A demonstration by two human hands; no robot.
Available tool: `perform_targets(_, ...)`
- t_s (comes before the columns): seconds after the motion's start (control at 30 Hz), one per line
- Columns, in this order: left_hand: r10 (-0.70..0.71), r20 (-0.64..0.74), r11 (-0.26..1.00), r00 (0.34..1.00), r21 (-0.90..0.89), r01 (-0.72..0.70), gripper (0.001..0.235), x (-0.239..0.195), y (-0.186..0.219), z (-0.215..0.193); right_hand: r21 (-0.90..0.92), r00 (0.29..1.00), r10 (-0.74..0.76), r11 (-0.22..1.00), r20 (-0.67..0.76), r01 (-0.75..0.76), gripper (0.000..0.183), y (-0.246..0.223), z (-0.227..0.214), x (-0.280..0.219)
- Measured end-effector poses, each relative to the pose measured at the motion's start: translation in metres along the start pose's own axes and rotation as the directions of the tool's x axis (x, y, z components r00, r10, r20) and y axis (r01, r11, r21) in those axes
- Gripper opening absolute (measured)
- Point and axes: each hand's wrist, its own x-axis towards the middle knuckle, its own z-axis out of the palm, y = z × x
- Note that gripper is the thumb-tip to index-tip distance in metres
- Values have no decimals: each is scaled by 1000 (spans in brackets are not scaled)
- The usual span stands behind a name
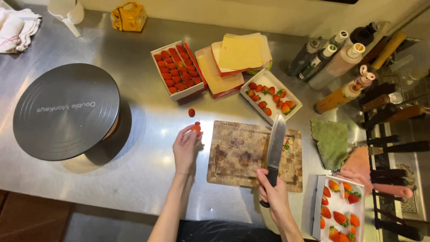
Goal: Hulling and slicing strawberries on a wooden board and organizing them into trays.
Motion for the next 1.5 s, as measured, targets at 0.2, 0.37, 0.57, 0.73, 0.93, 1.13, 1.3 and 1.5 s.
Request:
perform_targets(0.2, 274, 280, 943, 920, 109, -313, 34, -93, -45, 53, 177, 970, -185, 972, 160, 156, 54, -46, 67, -22)
perform_targets(0.37, 421, 343, 825, 840, 240, -512, 34, -108, -63, 68, 206, 974, -228, 952, -13, 226, 21, -47, 63, -14)
perform_targets(0.57, 32, 247, 997, 969, 57, -47, 43, -99, -60, 73, 260, 984, -174, 949, -35, 177, 32, -63, 50, -23)
perform_targets(0.73, -213, 263, 950, 941, -168, 262, 47, -82, -86, 64, 402, 1000, -29, 915, 2, 26, 48, -40, 31, 0)
perform_targets(0.93, -269, 323, 936, 908, -134, 325, 51, -83, -91, 59, 396, 999, -34, 918, -5, 34, 53, -43, 34, -5)
perform_targets(1.13, -328, 245, 876, 912, -282, 391, 38, -51, -123, 36, 97, 991, -134, 986, 15, 132, 44, -32, 78, -4)
perform_targets(1.3, -330, 211, 852, 920, -354, 387, 32, -6, -158, 1, -437, 937, -316, 829, 150, 350, 22, -31, 108, -18)
perform_targets(1.5, 416, 40, 729, 909, 582, -359, 25, 79, -77, -30, -275, 950, -297, 909, 98, 312, 36, -27, 69, -8)
